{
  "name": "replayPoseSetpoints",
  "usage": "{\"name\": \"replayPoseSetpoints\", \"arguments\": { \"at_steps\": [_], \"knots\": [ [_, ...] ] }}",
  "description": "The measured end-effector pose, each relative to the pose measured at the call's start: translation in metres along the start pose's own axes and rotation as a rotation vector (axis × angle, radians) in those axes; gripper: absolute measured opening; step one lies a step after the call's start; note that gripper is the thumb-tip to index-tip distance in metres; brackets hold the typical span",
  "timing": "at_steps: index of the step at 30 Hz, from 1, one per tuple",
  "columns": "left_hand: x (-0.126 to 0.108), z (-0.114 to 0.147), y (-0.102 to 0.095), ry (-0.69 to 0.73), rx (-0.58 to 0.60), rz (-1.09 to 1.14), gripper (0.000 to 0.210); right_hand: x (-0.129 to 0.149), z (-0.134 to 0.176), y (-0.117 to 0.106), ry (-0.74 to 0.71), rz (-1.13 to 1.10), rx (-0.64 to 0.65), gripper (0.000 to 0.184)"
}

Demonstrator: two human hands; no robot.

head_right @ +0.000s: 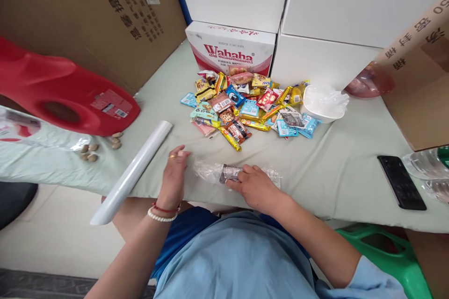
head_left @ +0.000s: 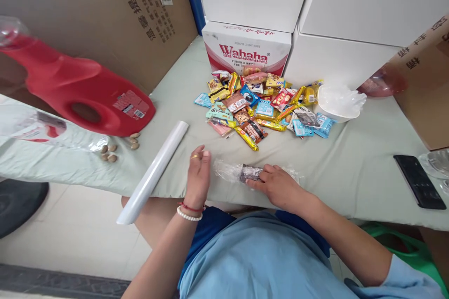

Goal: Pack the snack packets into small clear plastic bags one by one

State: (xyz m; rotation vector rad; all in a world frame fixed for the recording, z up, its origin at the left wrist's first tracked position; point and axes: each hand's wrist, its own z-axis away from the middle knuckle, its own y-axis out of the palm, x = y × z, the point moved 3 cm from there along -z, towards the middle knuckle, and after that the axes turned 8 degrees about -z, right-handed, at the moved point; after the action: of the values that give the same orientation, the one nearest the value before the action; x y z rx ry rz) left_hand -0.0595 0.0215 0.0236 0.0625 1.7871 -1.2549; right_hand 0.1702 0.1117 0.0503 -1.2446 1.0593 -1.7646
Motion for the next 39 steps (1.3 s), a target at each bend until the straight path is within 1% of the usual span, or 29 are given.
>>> {"name": "replayPoseSetpoints", "arguments": {
  "at_steps": [2, 3, 4, 6, 7, 8, 10, 12, 13, 14, 16, 18, 20, 21, 22, 23, 24, 25, 26, 27, 29, 30, 32, 34, 36, 38, 39],
  "knots": [
    [-0.015, -0.006, 0.008, 0.043, 0.124, -0.111, 0.072, 0.003, -0.002, -0.003, 0.009, -0.012, -0.008, 0.051],
    [-0.022, -0.006, 0.011, 0.085, 0.180, -0.177, 0.073, 0.003, -0.001, -0.004, 0.013, -0.028, -0.019, 0.050],
    [-0.028, -0.005, 0.014, 0.144, 0.245, -0.252, 0.069, 0.002, 0.000, -0.005, 0.018, -0.053, -0.033, 0.049],
    [-0.034, -0.001, 0.014, 0.218, 0.348, -0.348, 0.042, 0.000, 0.005, -0.009, 0.011, -0.138, -0.063, 0.045],
    [-0.033, 0.001, 0.011, 0.210, 0.385, -0.351, 0.029, -0.001, 0.009, -0.011, 0.000, -0.197, -0.075, 0.043],
    [-0.031, 0.001, 0.007, 0.172, 0.403, -0.320, 0.021, -0.003, 0.012, -0.013, -0.015, -0.260, -0.089, 0.043],
    [-0.027, 0.002, -0.002, 0.045, 0.391, -0.189, 0.023, -0.005, 0.016, -0.016, -0.033, -0.363, -0.123, 0.043],
    [-0.030, 0.005, -0.007, -0.071, 0.336, -0.030, 0.030, -0.007, 0.016, -0.015, -0.029, -0.401, -0.157, 0.040],
    [-0.035, 0.008, -0.006, -0.101, 0.311, 0.038, 0.033, -0.007, 0.014, -0.014, -0.026, -0.397, -0.167, 0.038],
    [-0.042, 0.011, -0.002, -0.102, 0.301, 0.093, 0.033, -0.006, 0.012, -0.013, -0.023, -0.386, -0.171, 0.037],
    [-0.062, 0.021, 0.012, -0.020, 0.325, 0.164, 0.030, -0.006, 0.008, -0.010, -0.018, -0.372, -0.169, 0.032],
    [-0.080, 0.033, 0.031, 0.146, 0.378, 0.173, 0.026, -0.007, 0.008, -0.011, -0.018, -0.404, -0.180, 0.024],
    [-0.091, 0.045, 0.047, 0.321, 0.402, 0.106, 0.029, -0.011, 0.012, -0.014, -0.055, -0.524, -0.188, 0.023],
    [-0.092, 0.051, 0.053, 0.394, 0.394, 0.050, 0.031, -0.015, 0.016, -0.017, -0.053, -0.611, -0.208, 0.027],
    [-0.092, 0.056, 0.058, 0.454, 0.380, -0.013, 0.033, -0.021, 0.020, -0.020, -0.006, -0.692, -0.263, 0.032],
    [-0.090, 0.060, 0.061, 0.503, 0.364, -0.071, 0.034, -0.028, 0.025, -0.022, 0.086, -0.740, -0.349, 0.035],
    [-0.088, 0.063, 0.064, 0.540, 0.351, -0.118, 0.035, -0.037, 0.030, -0.023, 0.211, -0.735, -0.448, 0.037],
    [-0.085, 0.066, 0.066, 0.567, 0.338, -0.152, 0.037, -0.044, 0.035, -0.023, 0.345, -0.674, -0.534, 0.037],
    [-0.083, 0.068, 0.067, 0.587, 0.329, -0.178, 0.039, -0.049, 0.040, -0.021, 0.459, -0.577, -0.581, 0.037],
    [-0.081, 0.069, 0.068, 0.601, 0.323, -0.202, 0.041, -0.053, 0.043, -0.016, 0.528, -0.476, -0.577, 0.040],
    [-0.079, 0.071, 0.069, 0.618, 0.313, -0.259, 0.043, -0.054, 0.046, -0.004, 0.545, -0.351, -0.484, 0.040],
    [-0.078, 0.072, 0.070, 0.621, 0.308, -0.297, 0.043, -0.053, 0.049, 0.001, 0.529, -0.331, -0.450, 0.035],
    [-0.078, 0.073, 0.069, 0.620, 0.305, -0.380, 0.043, -0.050, 0.057, 0.006, 0.498, -0.328, -0.461, 0.019],
    [-0.079, 0.074, 0.068, 0.629, 0.306, -0.438, 0.042, -0.047, 0.063, 0.002, 0.517, -0.351, -0.521, 0.010],
    [-0.081, 0.074, 0.066, 0.659, 0.295, -0.467, 0.042, -0.040, 0.063, -0.008, 0.579, -0.408, -0.548, 0.011],
    [-0.081, 0.073, 0.066, 0.693, 0.266, -0.470, 0.041, -0.029, 0.049, -0.018, 0.612, -0.483, -0.521, 0.012],
    [-0.081, 0.072, 0.067, 0.706, 0.251, -0.458, 0.040, -0.023, 0.038, -0.021, 0.600, -0.513, -0.498, 0.011]
  ]
}}
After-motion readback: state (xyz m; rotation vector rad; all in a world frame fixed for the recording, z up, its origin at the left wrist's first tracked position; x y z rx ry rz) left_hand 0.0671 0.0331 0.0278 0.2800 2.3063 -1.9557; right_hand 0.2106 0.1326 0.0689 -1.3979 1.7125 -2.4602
